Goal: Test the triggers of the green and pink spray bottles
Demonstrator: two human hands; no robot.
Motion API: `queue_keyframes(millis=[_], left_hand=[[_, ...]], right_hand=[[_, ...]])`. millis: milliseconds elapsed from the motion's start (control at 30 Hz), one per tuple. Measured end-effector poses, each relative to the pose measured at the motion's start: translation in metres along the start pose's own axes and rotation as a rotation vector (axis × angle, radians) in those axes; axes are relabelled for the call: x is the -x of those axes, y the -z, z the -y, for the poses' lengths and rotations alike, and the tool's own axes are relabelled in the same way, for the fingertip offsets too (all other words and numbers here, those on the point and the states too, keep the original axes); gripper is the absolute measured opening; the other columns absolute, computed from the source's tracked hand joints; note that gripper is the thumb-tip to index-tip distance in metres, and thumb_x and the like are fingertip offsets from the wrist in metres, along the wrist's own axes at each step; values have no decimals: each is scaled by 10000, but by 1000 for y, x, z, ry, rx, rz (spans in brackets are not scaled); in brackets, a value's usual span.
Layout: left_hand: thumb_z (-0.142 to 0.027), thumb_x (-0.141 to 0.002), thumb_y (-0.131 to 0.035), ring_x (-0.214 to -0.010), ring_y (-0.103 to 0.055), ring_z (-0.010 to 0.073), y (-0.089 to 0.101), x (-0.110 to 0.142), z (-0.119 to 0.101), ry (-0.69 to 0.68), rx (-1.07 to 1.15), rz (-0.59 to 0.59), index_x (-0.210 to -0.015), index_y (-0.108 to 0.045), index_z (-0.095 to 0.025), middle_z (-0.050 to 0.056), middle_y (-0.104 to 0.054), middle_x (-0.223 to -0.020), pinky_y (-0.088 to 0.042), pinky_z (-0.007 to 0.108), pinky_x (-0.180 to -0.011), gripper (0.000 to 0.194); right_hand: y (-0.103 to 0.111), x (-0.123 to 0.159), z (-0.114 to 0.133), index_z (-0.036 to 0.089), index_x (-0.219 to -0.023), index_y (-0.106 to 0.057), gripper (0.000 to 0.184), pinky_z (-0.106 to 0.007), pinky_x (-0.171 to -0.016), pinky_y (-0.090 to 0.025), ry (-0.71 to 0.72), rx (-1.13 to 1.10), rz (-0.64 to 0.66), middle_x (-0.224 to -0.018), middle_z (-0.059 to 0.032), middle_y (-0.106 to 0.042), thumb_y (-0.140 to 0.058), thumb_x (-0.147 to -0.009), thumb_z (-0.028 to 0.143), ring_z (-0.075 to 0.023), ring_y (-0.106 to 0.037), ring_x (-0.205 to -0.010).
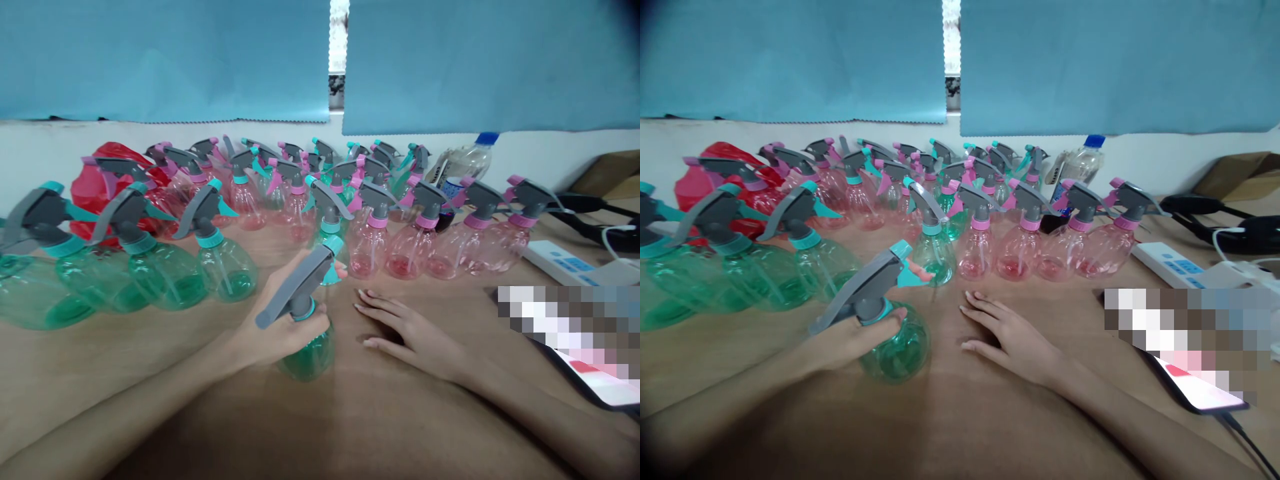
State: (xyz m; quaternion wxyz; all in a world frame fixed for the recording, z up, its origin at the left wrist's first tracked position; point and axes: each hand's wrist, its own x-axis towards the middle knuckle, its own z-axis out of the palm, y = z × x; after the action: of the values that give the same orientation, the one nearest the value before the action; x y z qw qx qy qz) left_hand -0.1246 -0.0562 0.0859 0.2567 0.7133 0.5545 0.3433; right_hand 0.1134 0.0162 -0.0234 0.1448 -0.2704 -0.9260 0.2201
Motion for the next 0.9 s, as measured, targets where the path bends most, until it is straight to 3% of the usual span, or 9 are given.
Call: queue_keyframes(millis=[167, 400, 467, 633, 900], left_hand=[[-181, -750, -533, -642, -559, 145, -3, 0, 2, -91, -34, -55, -1257, -497, -247, 3, -654, -968, -498, 288, -650, 512], [-144, -771, -541, -880, -647, 173, -7, 2, 7, -114, 52, -66, -1323, -445, -290, 26, -626, -1191, -525, 313, -822, 580], [-153, -788, -532, -865, -652, 172, -7, 4, 10, -111, 40, -57, -1343, -417, -302, 26, -631, -1172, -535, 299, -760, 586], [-179, -806, -517, -739, -639, 164, -9, 4, 14, -86, -2, -55, -1330, -429, -294, 4, -642, -908, -524, 290, -670, 543], [-147, -765, -543, -692, -610, 153, -9, 3, 15, -68, 46, -54, -1305, -454, -292, -4, -644, -908, -496, 270, -617, 566]], right_hand=[[-2, 1, -2, 277, -1434, -392, 582, -464, -1138, -308, 11, 5, -13, -1518, -31, -363, -511, -910, 500, -243, -306, -1402], [-2, 1, -2, 277, -1442, -374, 592, -468, -1143, -297, 4, 27, 2, -1527, -26, -347, -493, -914, 515, -234, -291, -1409], [-2, 1, -2, 277, -1441, -375, 592, -467, -1142, -300, 3, 26, 1, -1526, -27, -348, -495, -913, 516, -234, -292, -1408], [-2, 1, -2, 267, -1444, -372, 598, -471, -1142, -297, 4, 14, 1, -1522, -38, -355, -498, -913, 511, -236, -296, -1406], [-1, 1, -1, 274, -1445, -369, 592, -477, -1141, -295, 6, 17, 3, -1526, -36, -347, -494, -916, 509, -236, -286, -1411]])
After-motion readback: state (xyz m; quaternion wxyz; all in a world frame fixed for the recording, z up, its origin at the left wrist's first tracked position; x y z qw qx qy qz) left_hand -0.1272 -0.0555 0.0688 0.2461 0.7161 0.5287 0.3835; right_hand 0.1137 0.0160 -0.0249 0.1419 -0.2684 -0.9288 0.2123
